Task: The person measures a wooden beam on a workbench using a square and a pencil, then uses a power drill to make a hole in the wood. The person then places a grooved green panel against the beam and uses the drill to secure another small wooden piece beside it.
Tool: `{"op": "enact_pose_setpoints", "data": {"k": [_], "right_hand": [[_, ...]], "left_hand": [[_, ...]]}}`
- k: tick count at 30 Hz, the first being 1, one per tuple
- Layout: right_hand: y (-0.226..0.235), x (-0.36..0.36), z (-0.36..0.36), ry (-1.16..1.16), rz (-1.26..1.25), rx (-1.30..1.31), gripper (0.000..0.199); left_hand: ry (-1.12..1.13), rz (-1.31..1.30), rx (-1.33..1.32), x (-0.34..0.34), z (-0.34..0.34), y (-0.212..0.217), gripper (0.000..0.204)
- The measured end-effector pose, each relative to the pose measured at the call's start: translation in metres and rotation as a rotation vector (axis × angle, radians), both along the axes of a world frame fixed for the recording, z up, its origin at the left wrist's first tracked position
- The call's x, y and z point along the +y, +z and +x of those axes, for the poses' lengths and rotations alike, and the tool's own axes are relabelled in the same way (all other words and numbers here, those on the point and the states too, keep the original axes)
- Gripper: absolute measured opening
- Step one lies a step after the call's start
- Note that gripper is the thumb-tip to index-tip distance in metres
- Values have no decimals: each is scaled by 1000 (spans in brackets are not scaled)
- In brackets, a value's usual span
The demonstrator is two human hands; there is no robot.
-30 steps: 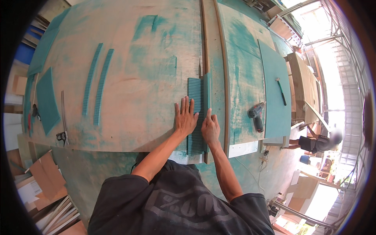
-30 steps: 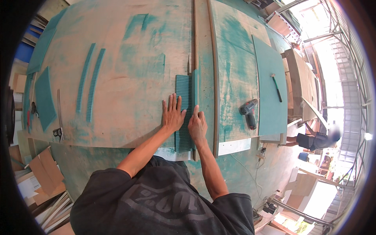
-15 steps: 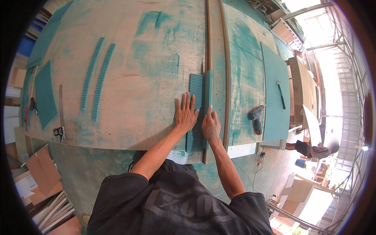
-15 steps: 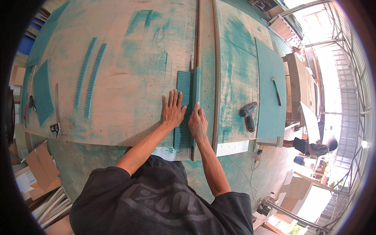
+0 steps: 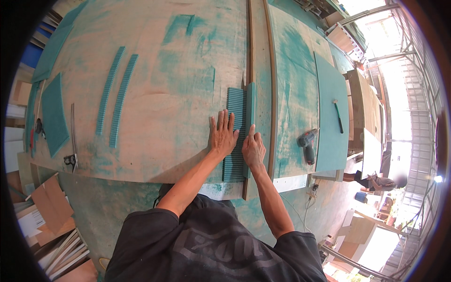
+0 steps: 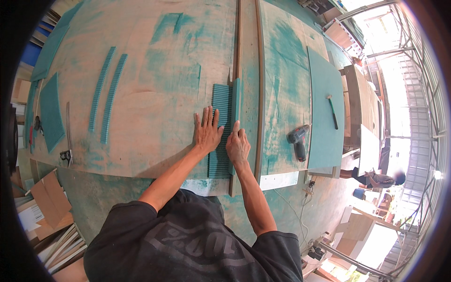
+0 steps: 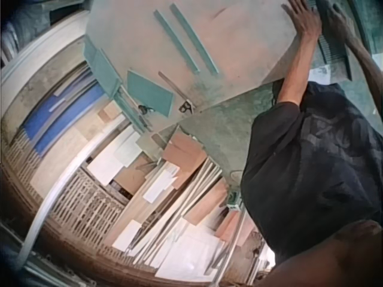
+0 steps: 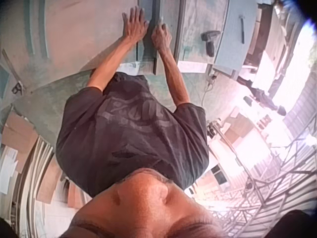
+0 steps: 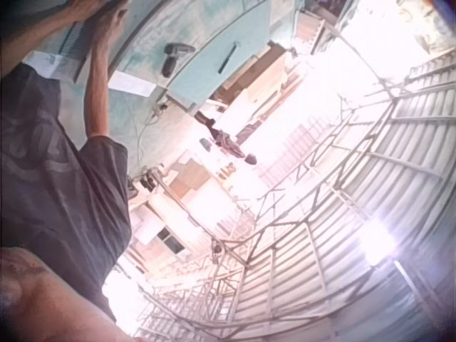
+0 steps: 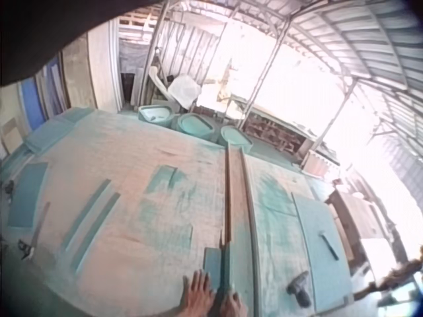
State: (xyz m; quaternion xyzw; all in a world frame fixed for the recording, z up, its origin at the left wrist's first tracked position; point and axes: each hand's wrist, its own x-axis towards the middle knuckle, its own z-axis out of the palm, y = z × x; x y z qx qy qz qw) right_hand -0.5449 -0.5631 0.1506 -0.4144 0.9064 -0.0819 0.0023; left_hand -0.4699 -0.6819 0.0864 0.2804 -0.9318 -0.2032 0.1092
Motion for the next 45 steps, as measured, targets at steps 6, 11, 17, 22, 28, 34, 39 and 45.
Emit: {"op": "enact_pose_setpoints", "data": {"k": [6,11,17,22,28,34,39,45], "right_hand": [[-1,-5,-5,7,-19,36,58],[-2,-8,-9,4,-21,34,58],[-5,-10,-14,13,-35,44,58],[-4,-13,-15,18,-21,55,57],[-5,-16,-21,37,-47,82,58],[-4,-20,-26,32,-22,74,59],[-3,-24,-29,34,-10,73,59],[-2,-29,-34,23,1,69,59]], "left_hand": [[1,-1,-5,-5,-3,2,76],[6,4,-20,-8,-7,3,76],[15,-9,-17,-10,-10,2,76],[16,-15,-28,-13,-12,1,75],[23,-15,-13,-17,-16,2,75],[22,-15,-26,-22,-20,3,74],[29,-18,-15,-26,-24,2,74],[34,-22,-12,-30,-28,4,74]]}}
